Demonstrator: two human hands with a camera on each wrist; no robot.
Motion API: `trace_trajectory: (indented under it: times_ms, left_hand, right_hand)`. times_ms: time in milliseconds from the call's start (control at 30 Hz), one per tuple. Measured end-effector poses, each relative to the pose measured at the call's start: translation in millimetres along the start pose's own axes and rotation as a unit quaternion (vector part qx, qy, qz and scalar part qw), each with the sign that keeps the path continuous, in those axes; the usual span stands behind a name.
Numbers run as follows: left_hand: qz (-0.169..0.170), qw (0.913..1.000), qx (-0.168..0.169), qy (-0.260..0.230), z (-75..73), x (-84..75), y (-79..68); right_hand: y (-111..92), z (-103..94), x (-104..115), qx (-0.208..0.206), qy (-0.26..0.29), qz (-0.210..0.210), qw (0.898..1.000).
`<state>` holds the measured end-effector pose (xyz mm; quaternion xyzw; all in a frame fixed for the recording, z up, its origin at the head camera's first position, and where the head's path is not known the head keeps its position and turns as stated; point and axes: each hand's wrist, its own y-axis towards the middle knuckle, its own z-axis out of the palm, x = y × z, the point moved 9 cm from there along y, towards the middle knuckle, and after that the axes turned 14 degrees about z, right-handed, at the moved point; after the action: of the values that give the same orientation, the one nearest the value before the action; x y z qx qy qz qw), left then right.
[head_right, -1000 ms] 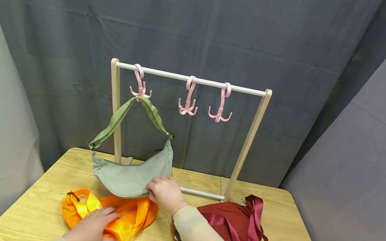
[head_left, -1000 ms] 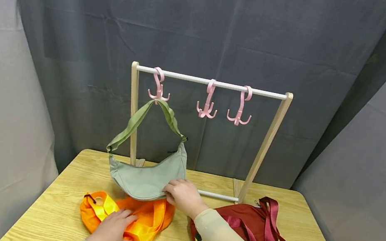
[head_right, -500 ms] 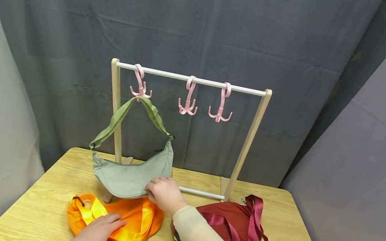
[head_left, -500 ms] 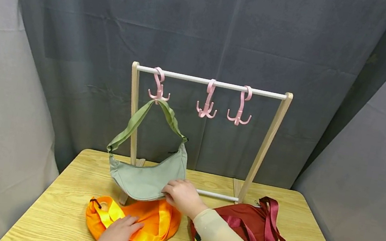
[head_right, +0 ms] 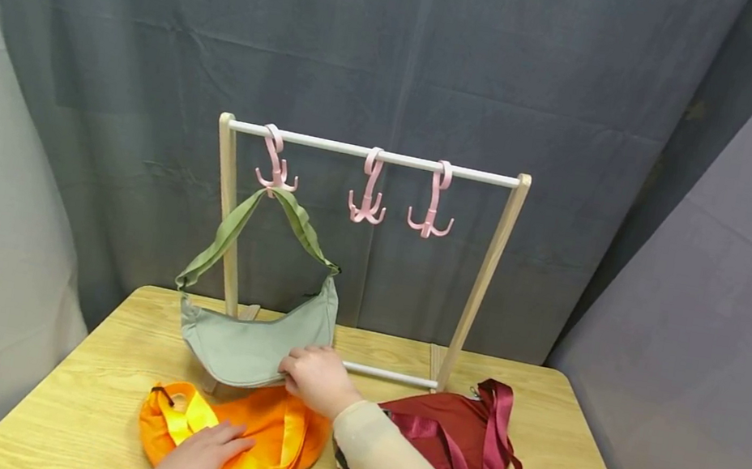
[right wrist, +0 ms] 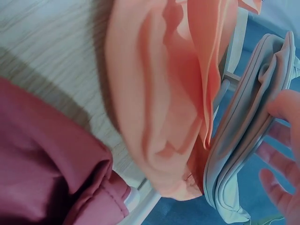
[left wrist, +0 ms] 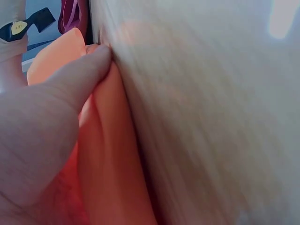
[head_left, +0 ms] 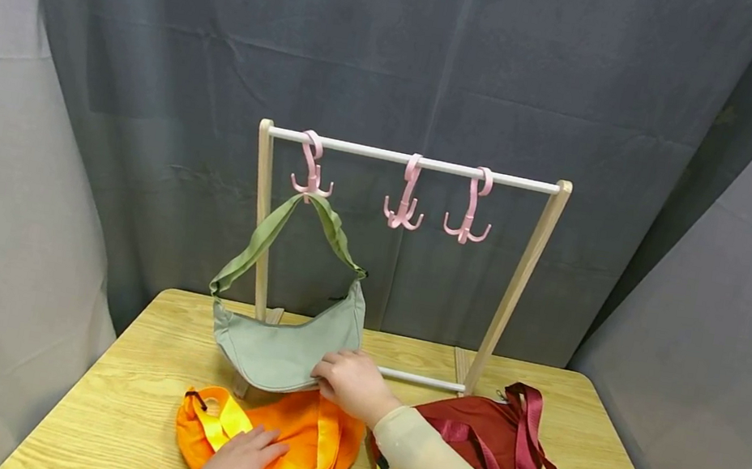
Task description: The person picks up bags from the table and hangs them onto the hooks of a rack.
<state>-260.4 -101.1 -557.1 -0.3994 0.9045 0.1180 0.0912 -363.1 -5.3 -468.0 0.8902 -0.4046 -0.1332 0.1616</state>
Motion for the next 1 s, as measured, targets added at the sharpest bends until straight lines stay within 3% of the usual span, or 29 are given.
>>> trace_trajectory:
  times_ms: [333,600,1000]
  left_hand:
    - [0.007,0.9995,0.028,-0.009,3.5,-9.9,4.1]
    - [-0.011,0.9982,0.051,-0.031,13.3,-2.0,3.5]
    - [-0.004,0.9952,0.086,-0.046,20.3,-5.3,3.6]
  right_hand:
    - [1.3,5.2,0.1,0.007,-0.004,0.001,1.0]
    - [4.1,7.3,1.0,0.016,-0.004,0.002,1.0]
    - [8.1,-2.4,2.7,-0.009,-0.003,-0.007,1.0]
